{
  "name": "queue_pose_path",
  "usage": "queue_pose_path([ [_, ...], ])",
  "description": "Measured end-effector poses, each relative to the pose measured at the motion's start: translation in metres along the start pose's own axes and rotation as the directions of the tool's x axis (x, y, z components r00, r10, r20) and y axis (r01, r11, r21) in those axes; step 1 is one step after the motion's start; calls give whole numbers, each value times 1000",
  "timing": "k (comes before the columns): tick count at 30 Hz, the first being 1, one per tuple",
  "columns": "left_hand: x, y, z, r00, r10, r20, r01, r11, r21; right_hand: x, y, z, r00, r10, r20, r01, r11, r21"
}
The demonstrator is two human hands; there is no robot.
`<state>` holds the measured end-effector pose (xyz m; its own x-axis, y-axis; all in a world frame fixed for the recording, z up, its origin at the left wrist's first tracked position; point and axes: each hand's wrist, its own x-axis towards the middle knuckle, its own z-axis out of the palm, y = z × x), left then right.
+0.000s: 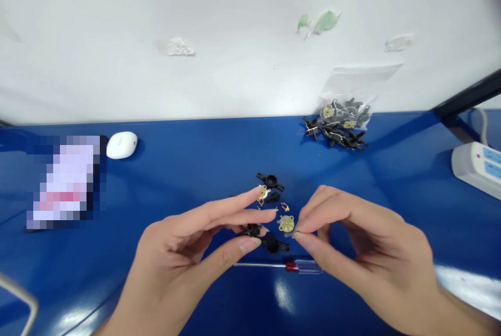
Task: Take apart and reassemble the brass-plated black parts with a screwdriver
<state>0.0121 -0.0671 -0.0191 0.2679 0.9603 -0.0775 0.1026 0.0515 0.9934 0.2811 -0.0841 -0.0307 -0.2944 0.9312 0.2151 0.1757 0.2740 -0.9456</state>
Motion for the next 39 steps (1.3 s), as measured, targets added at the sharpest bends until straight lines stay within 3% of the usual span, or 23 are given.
queue_pose_path([
  [7,-1,-2,4,998,59,-31,-59,998,-23,6,-6,11,997,-43,-58,41,999,-22],
  [19,4,3,6,998,-9,66,14,996,-82,6,-9,19,989,-101,-110,103,995,11],
  [25,1,1,9,995,-74,68,83,987,-137,-2,-2,17,994,-86,-72,87,996,22],
  [34,0,-2,9,998,-13,64,15,999,-41,6,-6,19,987,-147,-66,145,989,-33],
  [39,2,0,10,998,-11,65,16,997,-71,7,-5,18,981,-185,-64,181,982,-58],
])
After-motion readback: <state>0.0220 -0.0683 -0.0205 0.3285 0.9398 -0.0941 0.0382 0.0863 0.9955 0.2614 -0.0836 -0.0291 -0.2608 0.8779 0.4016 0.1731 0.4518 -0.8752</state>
